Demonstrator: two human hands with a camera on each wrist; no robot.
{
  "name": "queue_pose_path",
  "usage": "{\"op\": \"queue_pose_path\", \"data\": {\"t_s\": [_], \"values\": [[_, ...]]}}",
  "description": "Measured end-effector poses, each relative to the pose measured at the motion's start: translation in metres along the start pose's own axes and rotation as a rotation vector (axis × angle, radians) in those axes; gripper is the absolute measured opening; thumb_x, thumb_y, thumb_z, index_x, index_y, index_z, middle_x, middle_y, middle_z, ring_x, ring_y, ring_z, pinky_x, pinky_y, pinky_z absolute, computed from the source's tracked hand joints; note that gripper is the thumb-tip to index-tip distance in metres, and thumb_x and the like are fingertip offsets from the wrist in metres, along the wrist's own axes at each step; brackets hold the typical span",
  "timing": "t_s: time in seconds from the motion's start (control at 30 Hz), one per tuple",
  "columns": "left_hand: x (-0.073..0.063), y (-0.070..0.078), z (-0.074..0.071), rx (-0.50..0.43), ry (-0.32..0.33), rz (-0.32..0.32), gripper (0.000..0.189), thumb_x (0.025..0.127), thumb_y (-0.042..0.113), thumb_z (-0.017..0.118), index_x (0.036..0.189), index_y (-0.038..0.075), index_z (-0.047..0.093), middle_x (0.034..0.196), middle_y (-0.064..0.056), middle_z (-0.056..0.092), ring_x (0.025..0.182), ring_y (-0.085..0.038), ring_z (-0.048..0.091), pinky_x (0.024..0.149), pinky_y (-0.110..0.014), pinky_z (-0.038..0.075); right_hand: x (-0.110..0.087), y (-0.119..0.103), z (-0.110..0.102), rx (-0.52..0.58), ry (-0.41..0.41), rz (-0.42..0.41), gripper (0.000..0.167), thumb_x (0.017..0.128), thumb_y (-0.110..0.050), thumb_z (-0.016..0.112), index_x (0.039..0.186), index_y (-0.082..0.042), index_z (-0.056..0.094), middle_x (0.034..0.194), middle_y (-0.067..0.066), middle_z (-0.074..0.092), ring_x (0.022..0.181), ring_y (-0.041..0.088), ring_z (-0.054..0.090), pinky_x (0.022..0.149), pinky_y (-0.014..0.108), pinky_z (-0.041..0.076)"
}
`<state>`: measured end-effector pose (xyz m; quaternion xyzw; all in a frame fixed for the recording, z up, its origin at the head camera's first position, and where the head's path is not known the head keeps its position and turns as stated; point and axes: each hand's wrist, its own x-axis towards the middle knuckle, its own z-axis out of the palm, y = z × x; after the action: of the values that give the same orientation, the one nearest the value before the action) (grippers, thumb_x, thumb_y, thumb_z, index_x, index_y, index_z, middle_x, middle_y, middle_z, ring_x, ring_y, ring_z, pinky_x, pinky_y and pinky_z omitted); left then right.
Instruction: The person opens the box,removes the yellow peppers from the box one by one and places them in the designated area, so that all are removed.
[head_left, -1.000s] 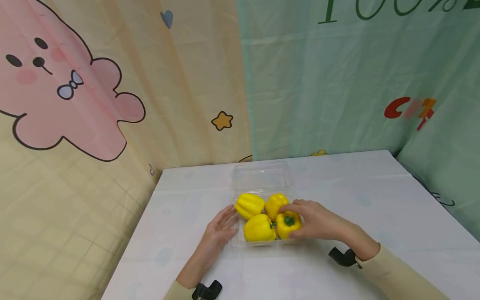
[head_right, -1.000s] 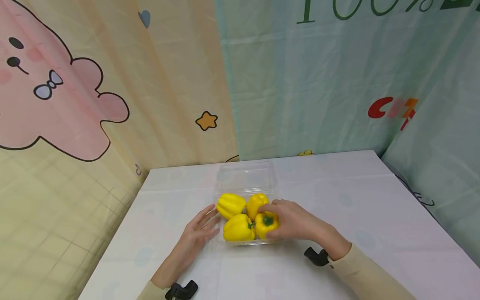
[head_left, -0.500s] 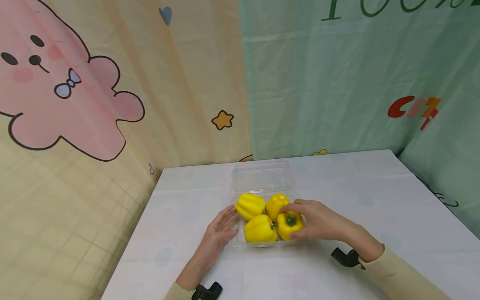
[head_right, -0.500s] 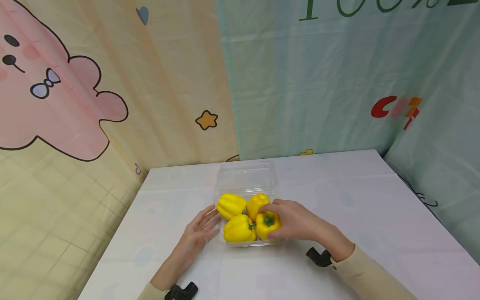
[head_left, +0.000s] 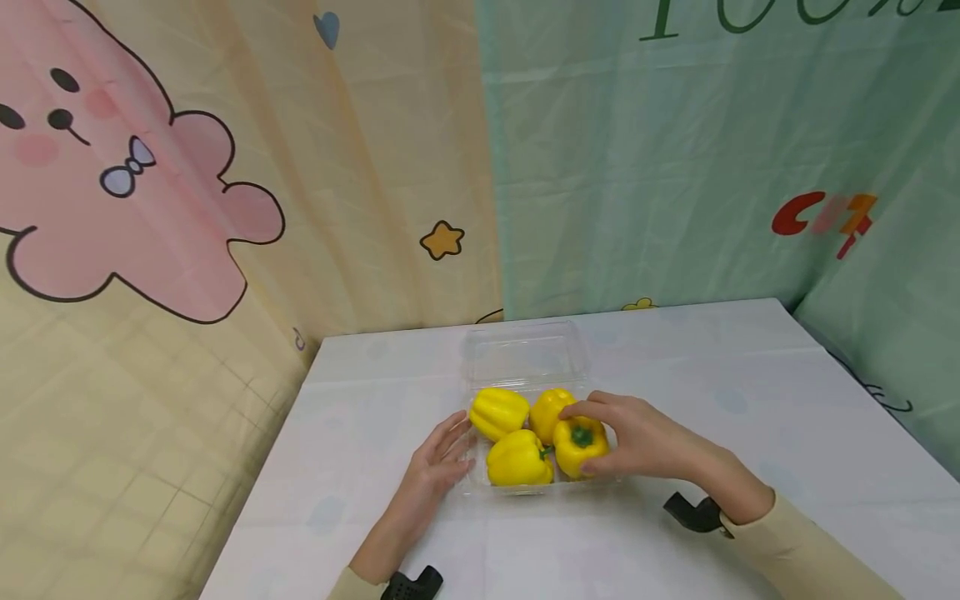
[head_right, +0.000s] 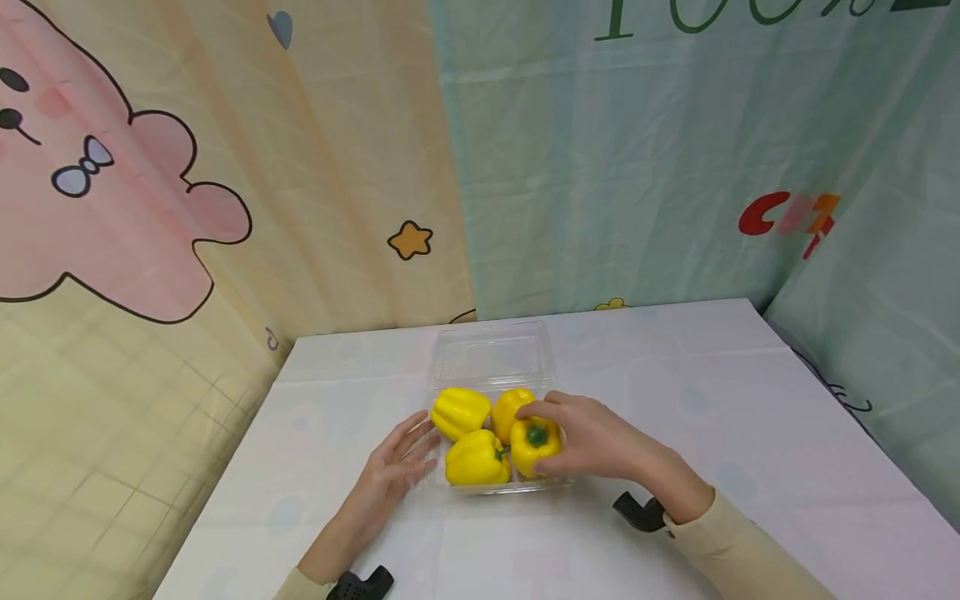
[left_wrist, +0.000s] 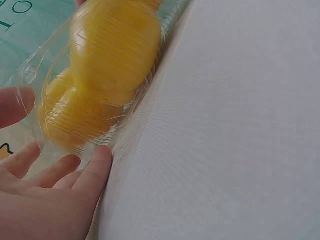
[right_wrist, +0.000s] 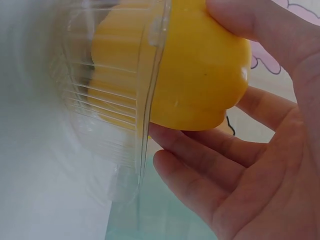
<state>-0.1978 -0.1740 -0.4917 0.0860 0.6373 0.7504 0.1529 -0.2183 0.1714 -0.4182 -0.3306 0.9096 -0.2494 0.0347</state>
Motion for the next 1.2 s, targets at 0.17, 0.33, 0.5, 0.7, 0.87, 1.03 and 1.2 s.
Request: {"op": "queue_pose_path", "data": {"t_s": [0.17,0.33,0.5,0.7,0.87,1.03,1.2], "values": [[0.000,-0.002,0.000,0.002,-0.001,-0.020,0.068,0.098,0.001,0.053,0.159,0.018,0.029,0.163,-0.008,0.028,0.148,-0.033,0.028,0.113,-0.048,0.033,-0.004,-0.002,-0.003,0.025,0.001,0.016,0.056,0.080,-0.045,0.083,0.131,-0.036,0.061,0.109,-0.017,0.057,0.095,0.007,0.055,0.084,0.039,0.054],[-0.002,-0.004,0.000,0.011,0.010,-0.038,0.069,0.096,0.002,0.055,0.158,0.020,0.031,0.163,-0.008,0.029,0.148,-0.033,0.028,0.114,-0.049,0.031,-0.007,-0.005,-0.003,0.047,0.022,0.015,0.056,0.080,-0.044,0.084,0.131,-0.035,0.061,0.111,-0.017,0.058,0.096,0.007,0.056,0.085,0.041,0.055],[-0.002,-0.005,-0.002,-0.013,-0.009,-0.034,0.071,0.096,0.000,0.056,0.159,0.020,0.029,0.163,-0.009,0.027,0.148,-0.034,0.027,0.114,-0.046,0.032,-0.008,-0.004,-0.006,0.032,0.056,0.004,0.059,0.080,-0.043,0.084,0.133,-0.034,0.060,0.113,-0.017,0.058,0.096,0.006,0.056,0.085,0.039,0.056],[0.002,-0.005,-0.003,-0.001,-0.024,-0.025,0.069,0.097,0.001,0.054,0.159,0.020,0.029,0.163,-0.010,0.028,0.148,-0.034,0.028,0.115,-0.050,0.030,-0.011,0.002,-0.009,0.028,0.114,-0.013,0.061,0.080,-0.042,0.085,0.134,-0.031,0.061,0.114,-0.016,0.058,0.094,0.005,0.056,0.079,0.029,0.055],[-0.001,-0.007,-0.002,-0.011,-0.012,-0.046,0.069,0.097,0.001,0.055,0.158,0.020,0.030,0.162,-0.011,0.029,0.148,-0.034,0.028,0.115,-0.053,0.029,-0.015,0.003,-0.007,0.059,0.109,-0.012,0.060,0.081,-0.047,0.083,0.134,-0.030,0.061,0.114,-0.016,0.058,0.092,0.006,0.056,0.076,0.026,0.054],[-0.003,-0.005,-0.001,-0.002,-0.005,-0.044,0.070,0.096,0.001,0.055,0.158,0.021,0.030,0.162,-0.011,0.029,0.148,-0.035,0.028,0.115,-0.053,0.028,-0.019,0.001,-0.010,0.076,0.152,-0.027,0.059,0.081,-0.050,0.081,0.133,-0.031,0.061,0.112,-0.016,0.058,0.089,0.006,0.055,0.070,0.025,0.053],[-0.002,-0.003,-0.001,0.011,0.001,-0.033,0.069,0.097,0.001,0.055,0.158,0.022,0.031,0.162,-0.012,0.030,0.148,-0.034,0.029,0.115,-0.052,0.028,-0.023,0.000,-0.016,0.097,0.203,-0.048,0.058,0.082,-0.046,0.082,0.134,-0.032,0.060,0.113,-0.017,0.058,0.094,0.005,0.058,0.075,0.026,0.056]]}}
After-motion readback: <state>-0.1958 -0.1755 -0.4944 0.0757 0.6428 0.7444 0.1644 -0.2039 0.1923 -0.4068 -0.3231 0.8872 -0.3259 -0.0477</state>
